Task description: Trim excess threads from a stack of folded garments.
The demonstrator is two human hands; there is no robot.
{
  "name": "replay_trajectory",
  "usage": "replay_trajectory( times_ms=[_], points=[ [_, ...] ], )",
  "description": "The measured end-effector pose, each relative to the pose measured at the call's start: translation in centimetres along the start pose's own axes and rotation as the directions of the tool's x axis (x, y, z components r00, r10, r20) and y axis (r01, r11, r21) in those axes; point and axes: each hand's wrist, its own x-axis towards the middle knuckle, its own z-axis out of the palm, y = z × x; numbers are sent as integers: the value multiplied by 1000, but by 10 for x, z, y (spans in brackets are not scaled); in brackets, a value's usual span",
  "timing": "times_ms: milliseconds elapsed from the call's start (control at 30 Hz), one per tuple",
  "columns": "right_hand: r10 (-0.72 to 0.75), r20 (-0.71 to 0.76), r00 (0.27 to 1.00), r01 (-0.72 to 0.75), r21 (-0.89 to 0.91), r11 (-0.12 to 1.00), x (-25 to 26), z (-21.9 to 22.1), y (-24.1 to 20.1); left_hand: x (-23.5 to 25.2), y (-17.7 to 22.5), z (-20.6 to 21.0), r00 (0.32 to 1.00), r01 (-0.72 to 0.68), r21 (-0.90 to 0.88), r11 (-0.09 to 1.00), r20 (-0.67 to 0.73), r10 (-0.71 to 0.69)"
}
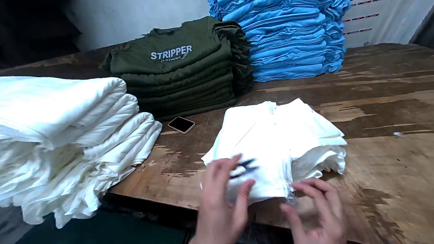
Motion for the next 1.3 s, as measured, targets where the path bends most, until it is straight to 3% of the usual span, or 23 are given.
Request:
replay_trajectory(
  times_ms=[67,233,467,567,633,767,833,900,967,1000,1100,1300],
  points=[
    [10,-44,999,-13,-63,998,-2,9,-1,-9,8,16,991,-123,28,992,51,122],
    [71,-107,992,-62,84,994,-2,9,-1,-17,18,31,963,-268,153,951,47,264],
    [-122,-46,991,124,54,991,-12,7,-2,-15,20,39,934,-350,215,912,6,357],
    [-164,12,986,164,-9,986,-18,0,7,-20,12,31,967,-253,135,958,60,247],
    [-178,-19,984,178,-11,984,-16,1,9,-23,1,28,975,-184,40,982,137,177],
    [-197,-101,975,200,23,980,0,24,-5,-17,-3,23,985,-80,-198,977,136,108],
    [-101,-158,982,142,272,952,14,38,-11,-8,0,21,987,-7,-274,962,152,51],
    [119,-79,990,-48,601,798,29,45,-19,2,0,22,982,115,-326,938,180,-57],
    [198,42,979,-163,744,648,39,47,-19,12,-2,23,957,255,-355,900,226,-182],
    [153,80,985,-162,735,658,40,46,-17,16,-4,24,945,300,-357,885,240,-223],
    [8,89,996,-50,479,876,31,43,-14,22,-6,24,920,365,-379,851,287,-267],
    [41,116,992,-94,504,859,29,43,-14,21,-4,24,904,394,-415,820,335,-265]
  ],
)
